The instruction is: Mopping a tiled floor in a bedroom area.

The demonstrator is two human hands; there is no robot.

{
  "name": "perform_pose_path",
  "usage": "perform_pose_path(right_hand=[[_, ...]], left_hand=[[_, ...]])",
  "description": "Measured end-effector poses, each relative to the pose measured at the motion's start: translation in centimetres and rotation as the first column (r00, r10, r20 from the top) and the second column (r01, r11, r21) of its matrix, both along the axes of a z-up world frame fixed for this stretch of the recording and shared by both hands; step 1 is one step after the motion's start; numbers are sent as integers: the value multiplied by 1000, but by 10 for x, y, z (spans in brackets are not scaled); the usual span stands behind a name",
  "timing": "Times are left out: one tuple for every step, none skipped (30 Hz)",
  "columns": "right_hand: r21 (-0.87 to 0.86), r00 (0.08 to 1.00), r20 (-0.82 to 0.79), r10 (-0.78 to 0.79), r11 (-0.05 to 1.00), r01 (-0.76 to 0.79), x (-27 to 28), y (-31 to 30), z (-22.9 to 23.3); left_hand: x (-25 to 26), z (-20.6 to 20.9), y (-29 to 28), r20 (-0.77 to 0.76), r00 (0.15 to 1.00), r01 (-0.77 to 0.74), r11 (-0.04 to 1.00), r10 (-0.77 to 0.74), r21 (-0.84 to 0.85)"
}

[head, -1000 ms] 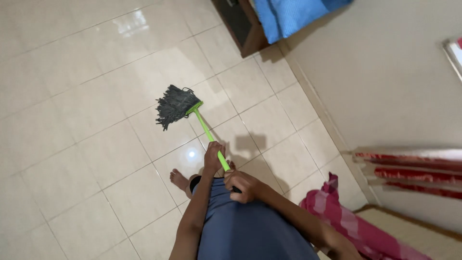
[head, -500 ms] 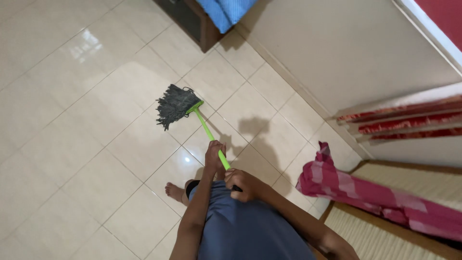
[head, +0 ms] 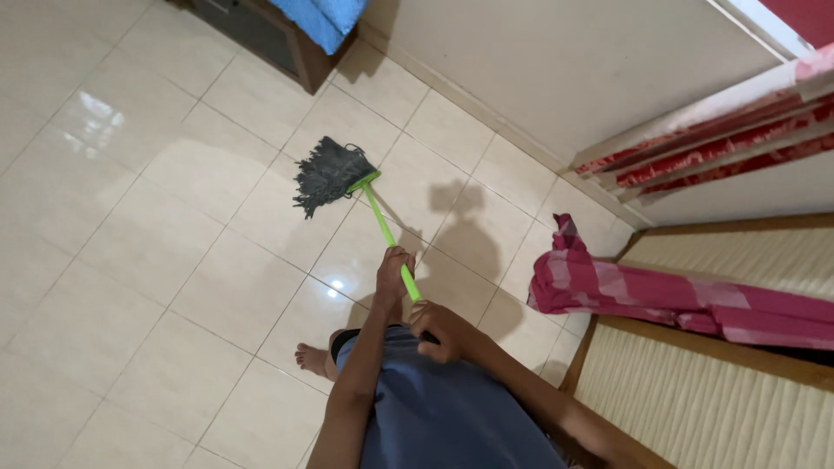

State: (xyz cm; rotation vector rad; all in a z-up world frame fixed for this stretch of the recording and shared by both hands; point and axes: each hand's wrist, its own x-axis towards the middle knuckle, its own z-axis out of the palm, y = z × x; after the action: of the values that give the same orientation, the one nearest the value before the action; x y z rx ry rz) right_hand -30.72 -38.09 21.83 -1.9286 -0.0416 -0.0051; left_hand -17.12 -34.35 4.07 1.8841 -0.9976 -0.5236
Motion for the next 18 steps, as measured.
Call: perform_pose_path(right_hand=[[-1,1000,-2,-11,1000,11,-2,0,2],[-16,999,-23,-36,999,36,-4,0,4],[-32,997,-45,-61,998,59,-6,-1,6],[-32,996,-47,-71,997,70,-10,0,5],[-38,993,-34,-112,993,111,-14,1,4],[-44,988,-20,-155,987,154,-18,1,3],[-43,986,-23,-167,985,166,-19,1,4],[-68,980,15,-197,978,198,-22,2,6],[-92,973,55,-225,969,230,-24,3,7],[-90,971,54,-235,967,239,-25,4,8],[-69,971,44,-235,969,237,-24,5,8],[-50,973,37,-229,972,231,-23,5,8],[-50,972,38,-234,971,235,-25,8,6],[-95,980,-30,-196,977,193,-25,9,2],[-136,982,-99,-160,980,146,-24,10,-1],[-135,982,-98,-159,980,145,-20,10,8],[-127,976,-145,-160,982,142,-16,11,16],[-120,969,-191,-158,983,136,-11,11,25]], left_hand=[[-2,-3,-4,-2,1000,11,1000,-11,-1],[-5,-7,-7,0,999,38,999,-38,-1],[-9,-11,-11,2,998,64,998,-64,-2],[-11,-12,-15,-1,997,75,997,-75,-1],[-13,-13,-19,4,994,110,994,-110,23],[-14,-15,-23,8,989,147,988,-148,48],[-15,-15,-27,5,987,160,986,-161,49],[-17,-15,-30,-7,980,198,979,-198,46],[-19,-15,-33,-19,972,236,971,-235,42],[-22,-15,-33,-20,970,245,969,-244,43],[-24,-14,-34,-38,966,256,966,-255,36],[-24,-14,-35,-55,964,263,964,-261,27],[-28,-17,-32,-53,963,267,963,-266,27],[-29,-20,-33,-42,966,258,966,-257,11],[-30,-24,-34,-30,968,248,969,-248,-6],[-29,-19,-32,-30,969,247,969,-247,-5],[-28,-15,-30,-40,966,255,967,-255,10],[-26,-11,-29,-51,964,261,965,-259,24]])
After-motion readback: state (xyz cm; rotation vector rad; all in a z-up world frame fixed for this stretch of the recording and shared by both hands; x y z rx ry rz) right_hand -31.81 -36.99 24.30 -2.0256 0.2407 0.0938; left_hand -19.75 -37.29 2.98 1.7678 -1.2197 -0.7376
